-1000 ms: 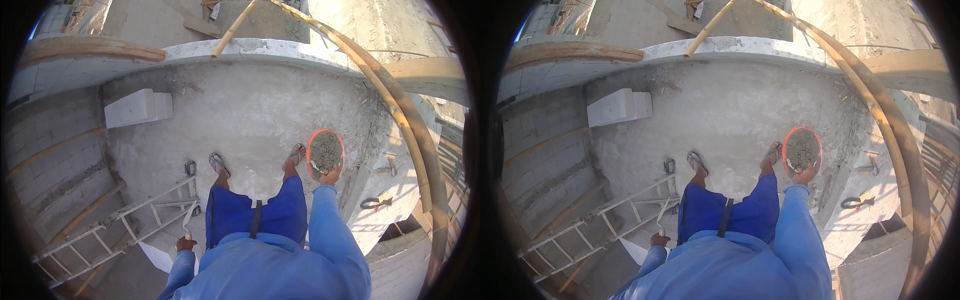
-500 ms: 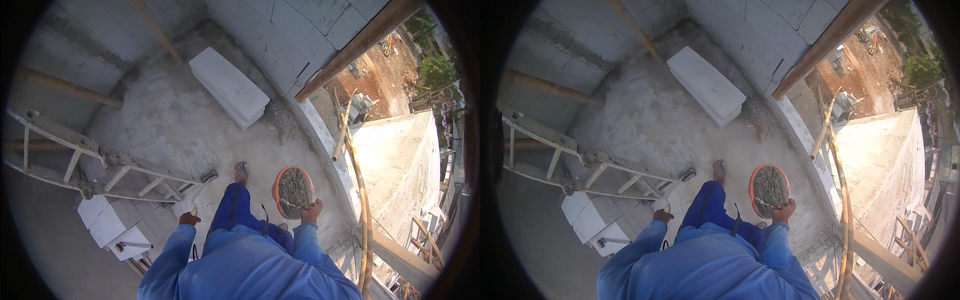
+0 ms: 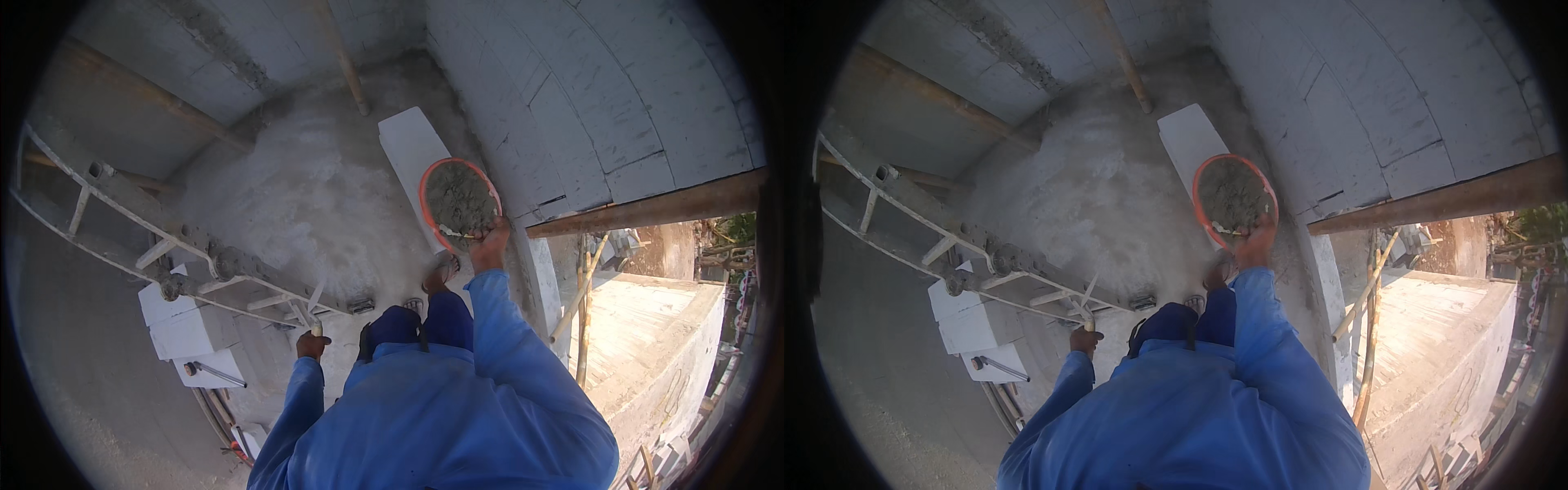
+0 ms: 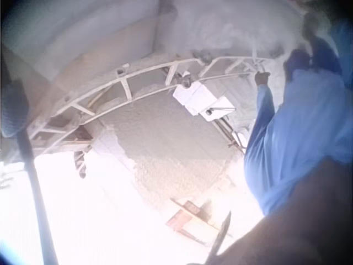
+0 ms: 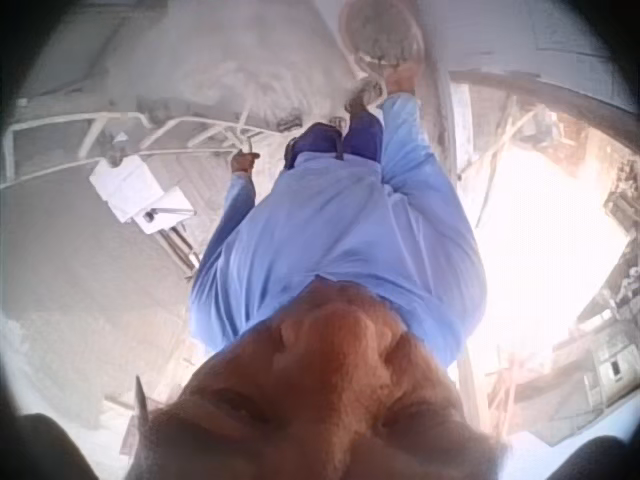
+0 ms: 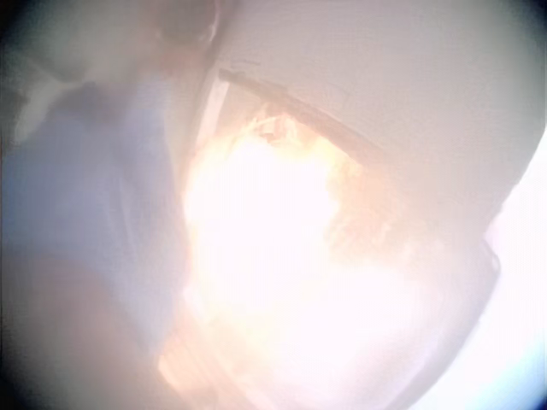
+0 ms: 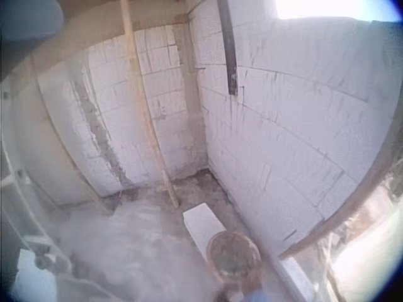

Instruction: The person applies mortar to the top edge of a concrete block wall using a trowel, taking mortar from a bucket.

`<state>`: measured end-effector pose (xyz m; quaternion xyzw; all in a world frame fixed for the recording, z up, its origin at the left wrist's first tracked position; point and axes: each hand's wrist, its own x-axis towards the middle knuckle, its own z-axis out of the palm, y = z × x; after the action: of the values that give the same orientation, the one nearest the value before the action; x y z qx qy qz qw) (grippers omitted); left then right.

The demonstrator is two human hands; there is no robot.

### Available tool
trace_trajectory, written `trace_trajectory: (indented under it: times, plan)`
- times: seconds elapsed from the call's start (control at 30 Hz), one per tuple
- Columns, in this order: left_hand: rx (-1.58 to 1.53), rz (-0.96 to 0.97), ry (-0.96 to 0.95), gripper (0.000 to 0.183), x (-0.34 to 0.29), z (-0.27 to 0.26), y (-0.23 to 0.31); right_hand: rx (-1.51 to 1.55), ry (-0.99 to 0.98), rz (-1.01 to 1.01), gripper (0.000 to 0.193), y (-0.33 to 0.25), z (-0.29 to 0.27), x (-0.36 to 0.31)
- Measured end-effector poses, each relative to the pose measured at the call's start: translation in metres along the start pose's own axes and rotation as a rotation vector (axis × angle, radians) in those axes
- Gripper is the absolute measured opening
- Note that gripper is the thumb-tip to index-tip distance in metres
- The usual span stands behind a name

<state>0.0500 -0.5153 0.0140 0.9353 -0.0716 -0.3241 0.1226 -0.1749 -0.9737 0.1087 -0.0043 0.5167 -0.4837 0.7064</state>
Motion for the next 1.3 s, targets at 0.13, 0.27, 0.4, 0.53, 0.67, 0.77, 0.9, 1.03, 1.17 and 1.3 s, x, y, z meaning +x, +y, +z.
trace_trajectory:
  times: [0.13,0.27,0.4,0.53,0.67,0.77,0.9,1.03,1.17,1.3]
  plan:
    - [-0.216,-0.423,-0.067,0.019,-0.054,-0.006,0.044,-0.047,0.072,0.061,0.016,0.027,0.052,0.081]
    - [-0.223,-0.707,-0.096,0.031,-0.108,-0.004,0.016,-0.249,0.07,0.127,0.016,0.058,0.076,0.086]
    - [0.042,-0.514,-0.071,0.045,-0.062,-0.063,0.108,-0.282,-0.127,0.149,0.027,0.012,0.061,0.128]
    - [-0.173,-0.501,-0.07,0.054,-0.008,-0.058,0.123,-0.501,-0.257,0.237,0.027,0.019,0.035,0.167]
    - [-0.225,-0.351,-0.043,0.05,0.094,-0.078,0.146,-1.894,-0.415,-0.569,0.021,0.011,0.065,0.131]
    - [-0.114,-0.169,-0.151,0.048,0.193,-0.134,0.195,-1.541,-0.022,-0.179,0.031,0.014,0.086,0.165]
    - [-0.106,-0.09,-0.321,0.048,0.281,-0.195,0.258,-1.44,0.315,0.008,0.037,0.001,0.031,0.14]
    - [-0.209,0.071,-0.25,0.05,0.304,-0.217,0.325,-2.531,0.154,-0.302,0.034,0.005,-0.024,0.167]
    - [-0.087,0.213,-0.367,0.031,0.298,-0.215,0.386,-1.91,0.356,-0.555,0.024,0.045,-0.023,0.143]
    - [0.175,0.731,-0.351,0.047,0.263,-0.193,0.451,-1.3,0.744,-0.323,0.038,0.049,-0.02,0.111]
